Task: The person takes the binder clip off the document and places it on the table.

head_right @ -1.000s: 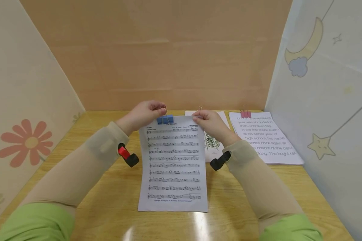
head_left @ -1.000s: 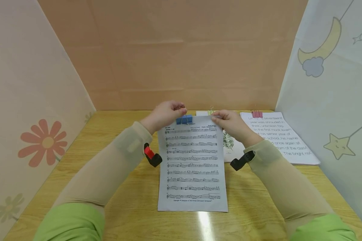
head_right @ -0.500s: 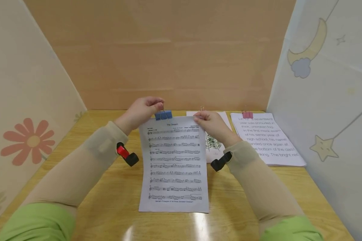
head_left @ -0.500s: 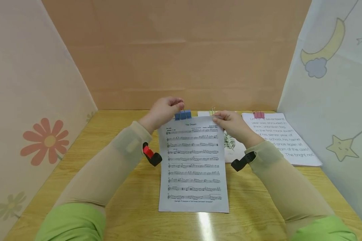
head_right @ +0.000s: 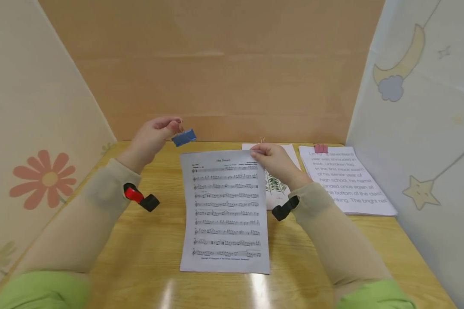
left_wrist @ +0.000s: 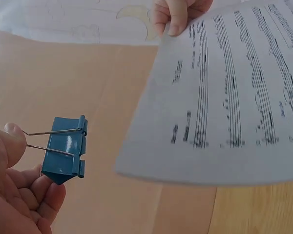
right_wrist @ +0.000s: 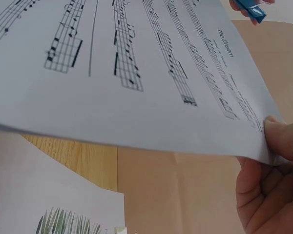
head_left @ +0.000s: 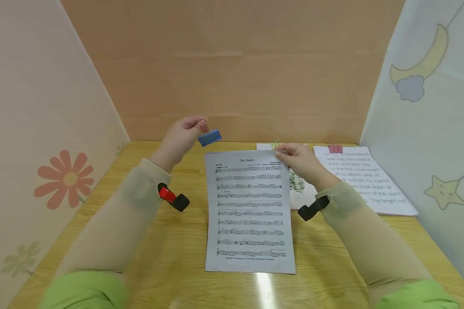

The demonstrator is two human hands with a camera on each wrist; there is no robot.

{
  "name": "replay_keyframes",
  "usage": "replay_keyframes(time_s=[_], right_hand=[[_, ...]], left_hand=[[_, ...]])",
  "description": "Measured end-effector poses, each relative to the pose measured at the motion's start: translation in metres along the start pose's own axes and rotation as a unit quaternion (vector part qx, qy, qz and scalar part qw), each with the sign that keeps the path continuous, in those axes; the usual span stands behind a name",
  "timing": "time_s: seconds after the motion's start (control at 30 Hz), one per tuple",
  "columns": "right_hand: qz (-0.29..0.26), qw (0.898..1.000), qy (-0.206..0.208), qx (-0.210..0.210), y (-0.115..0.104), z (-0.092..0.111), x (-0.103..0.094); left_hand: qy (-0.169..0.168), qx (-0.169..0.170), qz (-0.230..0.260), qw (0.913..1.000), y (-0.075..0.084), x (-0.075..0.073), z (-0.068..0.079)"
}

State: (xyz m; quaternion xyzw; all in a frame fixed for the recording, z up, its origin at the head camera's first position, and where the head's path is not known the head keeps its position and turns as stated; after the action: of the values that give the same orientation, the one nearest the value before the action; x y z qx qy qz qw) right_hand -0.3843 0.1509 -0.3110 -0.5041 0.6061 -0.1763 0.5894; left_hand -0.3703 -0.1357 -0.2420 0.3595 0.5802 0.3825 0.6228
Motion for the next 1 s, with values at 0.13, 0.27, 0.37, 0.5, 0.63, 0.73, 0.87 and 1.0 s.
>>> replay_keyframes(time_s=[0.13,0.27,0.37,0.5,0.63,0.73,0.87,1.0], right_hand=[[-0.014,1.000,-0.004,0.003,0.001,0.000,0.001],[-0.019,1.000,-0.007,0.005,0.003,0.001,0.000],[-0.017,1.000,-0.007,0.006,0.002,0.002,-0.001],[-0.016,1.000,-0.004,0.010,0.003,0.003,-0.001],[-0.017,1.000,0.000,0.003,0.002,0.003,-0.001],[-0.020,1.000,-0.001,-0.006,0.001,0.002,-0.001],[-0.025,1.000,-0.008,-0.012,-0.001,0.003,0.002],[-0.027,1.000,-0.014,-0.004,0.001,0.004,0.005]], left_hand=[[-0.009,-0.022,0.003,0.9997,-0.031,-0.018,0.001],[-0.033,-0.069,-0.025,0.9967,-0.074,-0.028,0.002],[-0.044,-0.103,-0.053,0.9923,-0.106,-0.032,0.004],[-0.058,-0.135,-0.081,0.9858,-0.140,-0.033,0.006],[-0.075,-0.159,-0.096,0.9798,-0.164,-0.033,0.010],[-0.079,-0.165,-0.103,0.9778,-0.176,-0.034,0.012],[-0.083,-0.176,-0.107,0.9751,-0.191,-0.037,0.014],[-0.083,-0.185,-0.115,0.9724,-0.205,-0.042,0.017]])
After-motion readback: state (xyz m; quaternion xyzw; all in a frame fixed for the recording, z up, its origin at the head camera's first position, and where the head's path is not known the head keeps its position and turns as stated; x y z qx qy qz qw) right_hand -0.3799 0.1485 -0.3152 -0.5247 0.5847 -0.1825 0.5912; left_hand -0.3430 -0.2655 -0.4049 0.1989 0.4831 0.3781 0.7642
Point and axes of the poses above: each hand's wrist, its own z-axis away from the middle knuckle, its own x-axis out of the palm, y = z × x, the point moved 10 cm from there along -z, towards the middle knuckle, and after that the axes turned 12 degrees about -x, right-handed, at the moved point
